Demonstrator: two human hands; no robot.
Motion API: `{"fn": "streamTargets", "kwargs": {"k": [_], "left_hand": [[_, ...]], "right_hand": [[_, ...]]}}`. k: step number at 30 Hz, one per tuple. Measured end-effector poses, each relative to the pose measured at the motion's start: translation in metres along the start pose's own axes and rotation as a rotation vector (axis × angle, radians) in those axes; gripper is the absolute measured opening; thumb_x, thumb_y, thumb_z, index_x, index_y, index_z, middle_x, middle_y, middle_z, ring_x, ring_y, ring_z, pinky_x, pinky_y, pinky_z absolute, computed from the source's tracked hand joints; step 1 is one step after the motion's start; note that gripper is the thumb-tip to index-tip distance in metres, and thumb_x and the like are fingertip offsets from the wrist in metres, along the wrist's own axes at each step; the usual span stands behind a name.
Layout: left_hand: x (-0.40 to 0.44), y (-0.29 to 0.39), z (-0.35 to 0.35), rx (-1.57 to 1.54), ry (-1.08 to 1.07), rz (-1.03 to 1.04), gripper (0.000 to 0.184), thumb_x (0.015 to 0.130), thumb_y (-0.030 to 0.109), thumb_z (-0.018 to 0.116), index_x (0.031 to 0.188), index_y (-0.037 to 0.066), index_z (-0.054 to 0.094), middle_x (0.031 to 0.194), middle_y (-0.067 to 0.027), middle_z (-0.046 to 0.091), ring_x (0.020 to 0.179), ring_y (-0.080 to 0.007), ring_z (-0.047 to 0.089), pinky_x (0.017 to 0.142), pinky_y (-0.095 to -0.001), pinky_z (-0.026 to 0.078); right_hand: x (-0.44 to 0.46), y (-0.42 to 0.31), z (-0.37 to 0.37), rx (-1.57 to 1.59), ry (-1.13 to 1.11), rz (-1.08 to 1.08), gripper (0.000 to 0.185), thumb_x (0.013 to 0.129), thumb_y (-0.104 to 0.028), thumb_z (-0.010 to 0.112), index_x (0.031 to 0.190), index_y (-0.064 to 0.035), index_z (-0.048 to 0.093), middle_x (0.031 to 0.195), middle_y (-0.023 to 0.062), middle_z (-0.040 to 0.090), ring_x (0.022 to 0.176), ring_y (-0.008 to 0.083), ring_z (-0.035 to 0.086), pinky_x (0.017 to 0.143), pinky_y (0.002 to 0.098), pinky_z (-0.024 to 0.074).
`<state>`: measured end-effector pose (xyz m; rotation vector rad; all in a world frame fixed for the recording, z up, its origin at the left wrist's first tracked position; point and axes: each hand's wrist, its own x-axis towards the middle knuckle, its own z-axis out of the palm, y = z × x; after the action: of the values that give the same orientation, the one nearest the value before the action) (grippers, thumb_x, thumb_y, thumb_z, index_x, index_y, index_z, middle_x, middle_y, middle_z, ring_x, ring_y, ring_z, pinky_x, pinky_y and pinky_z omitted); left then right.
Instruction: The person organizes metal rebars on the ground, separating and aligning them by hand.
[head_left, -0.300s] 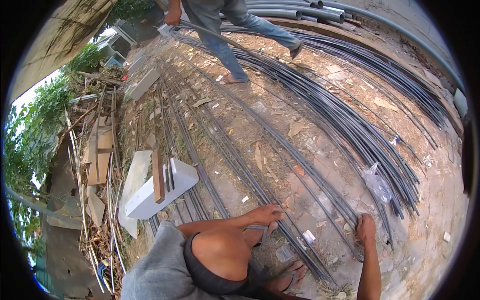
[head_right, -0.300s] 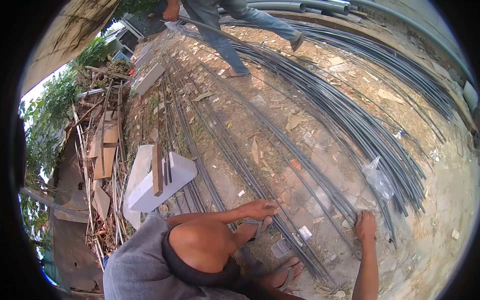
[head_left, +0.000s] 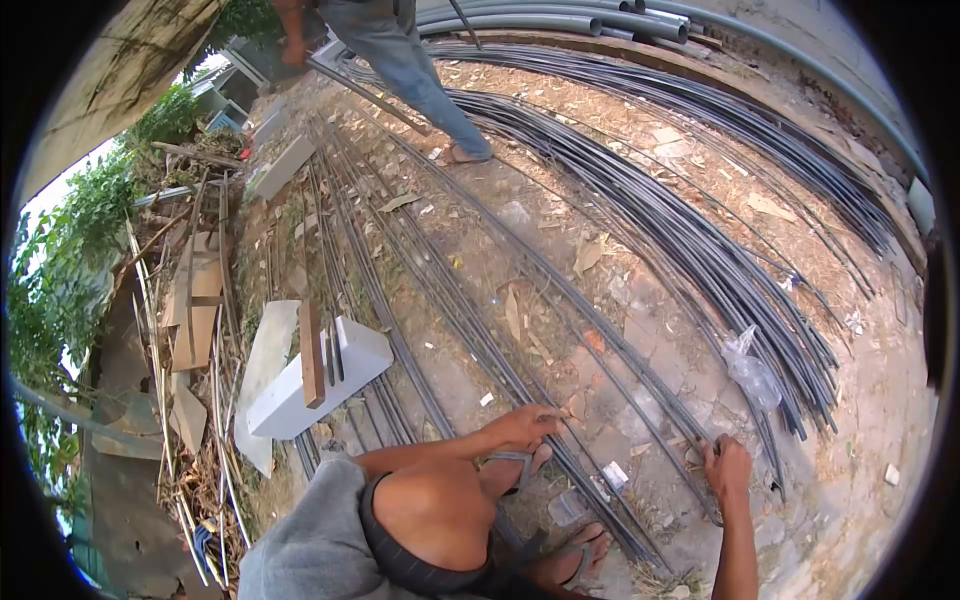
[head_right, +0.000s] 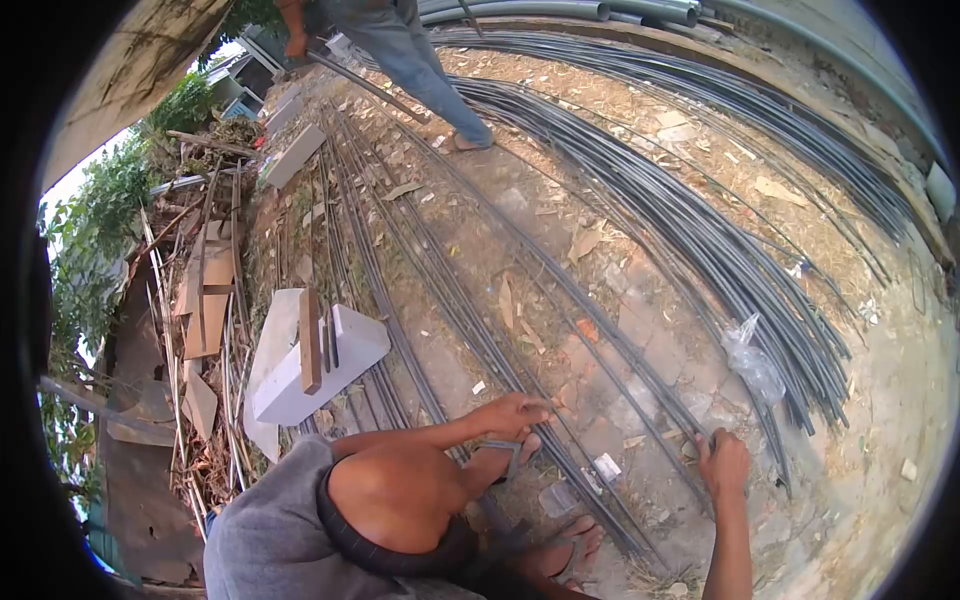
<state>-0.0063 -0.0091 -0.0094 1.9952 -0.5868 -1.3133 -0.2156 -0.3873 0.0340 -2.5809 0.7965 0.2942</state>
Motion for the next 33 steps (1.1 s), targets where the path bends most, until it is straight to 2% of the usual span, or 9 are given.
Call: {"fn": "streamTargets", "kwargs": {"k": [4,6,9,12,13,15,17,24,33], "left_hand": [[0.013,-0.022,-0.029,-0.308,0.099,-0.125,0.058,0.094,0.036,0.059,0.141,0.008,0.044,0.123,-0.0098,0.057,0.106,-0.0232,0.057,0.086,-0.0364,0.047],[0.024,-0.032,-0.043,-0.609,0.183,-0.202,0.062,0.096,0.043,0.055,0.144,0.007,0.040,0.131,-0.0127,0.054,0.113,-0.0276,0.056,0.093,-0.0399,0.046],[0.033,-0.028,-0.059,-0.813,0.295,-0.200,0.070,0.097,0.050,0.052,0.147,0.004,0.034,0.140,-0.0186,0.049,0.122,-0.0316,0.054,0.100,-0.0427,0.045],[0.026,-0.009,-0.066,-0.871,0.375,-0.217,0.069,0.097,0.049,0.053,0.145,0.003,0.037,0.138,-0.0184,0.051,0.121,-0.0313,0.055,0.100,-0.0425,0.046],[0.026,-0.006,-0.067,-0.849,0.363,-0.234,0.068,0.097,0.046,0.053,0.145,0.002,0.036,0.139,-0.0199,0.049,0.122,-0.0321,0.054,0.101,-0.0426,0.046],[0.029,0.001,-0.065,-0.815,0.340,-0.259,0.066,0.099,0.041,0.053,0.145,-0.001,0.034,0.142,-0.0229,0.045,0.123,-0.0337,0.053,0.103,-0.0429,0.046],[0.030,0.009,-0.050,-0.758,0.302,-0.259,0.064,0.096,0.042,0.056,0.144,0.002,0.040,0.134,-0.0165,0.052,0.119,-0.0306,0.056,0.098,-0.0400,0.048],[0.007,0.022,-0.012,-0.438,0.035,-0.178,0.058,0.095,0.040,0.058,0.139,0.003,0.050,0.111,-0.0103,0.063,0.107,-0.0219,0.061,0.087,-0.0320,0.051],[-0.001,0.013,-0.028,-0.440,0.008,-0.186,0.051,0.096,0.035,0.060,0.136,0.004,0.052,0.105,-0.0072,0.064,0.082,-0.0133,0.061,0.068,-0.0268,0.051]], "right_hand": [[-0.035,-0.027,-0.007,0.219,-0.315,-0.030,0.045,0.093,-0.042,0.056,0.079,0.0011,0.059,0.074,0.0213,0.062,0.072,0.0384,0.060,0.070,0.0447,0.0470],[-0.062,-0.008,0.053,0.653,-0.534,0.080,0.048,0.097,-0.041,0.052,0.073,0.0011,0.052,0.060,0.0146,0.046,0.058,0.0187,0.041,0.056,0.0376,0.0383],[-0.088,-0.029,0.069,0.672,-0.535,0.029,0.048,0.098,-0.041,0.049,0.077,0.0014,0.054,0.061,0.0139,0.045,0.059,0.0161,0.043,0.059,0.0384,0.0401],[-0.082,-0.035,0.048,0.577,-0.439,0.002,0.046,0.098,-0.041,0.049,0.082,0.0008,0.058,0.063,0.0170,0.050,0.060,0.0226,0.052,0.061,0.0397,0.0425],[-0.073,-0.029,0.049,0.439,-0.277,-0.066,0.042,0.097,-0.039,0.051,0.083,0.0000,0.060,0.067,0.0214,0.055,0.066,0.0342,0.059,0.064,0.0429,0.0443],[-0.055,-0.022,0.022,0.377,-0.109,-0.041,0.035,0.094,-0.032,0.054,0.084,0.0006,0.062,0.072,0.0240,0.059,0.073,0.0426,0.060,0.066,0.0453,0.0445],[-0.028,-0.001,0.010,0.285,-0.006,-0.097,0.023,0.092,-0.023,0.058,0.087,-0.0017,0.063,0.085,0.0241,0.065,0.083,0.0450,0.062,0.073,0.0501,0.0465],[0.019,0.025,0.017,0.209,0.153,-0.026,0.021,0.090,-0.021,0.059,0.091,-0.0001,0.063,0.090,0.0241,0.064,0.089,0.0431,0.061,0.076,0.0495,0.0460],[0.043,-0.002,0.024,0.145,0.421,-0.123,0.022,0.087,-0.019,0.063,0.103,-0.0041,0.061,0.101,0.0191,0.061,0.098,0.0373,0.057,0.085,0.0483,0.0432]]}}
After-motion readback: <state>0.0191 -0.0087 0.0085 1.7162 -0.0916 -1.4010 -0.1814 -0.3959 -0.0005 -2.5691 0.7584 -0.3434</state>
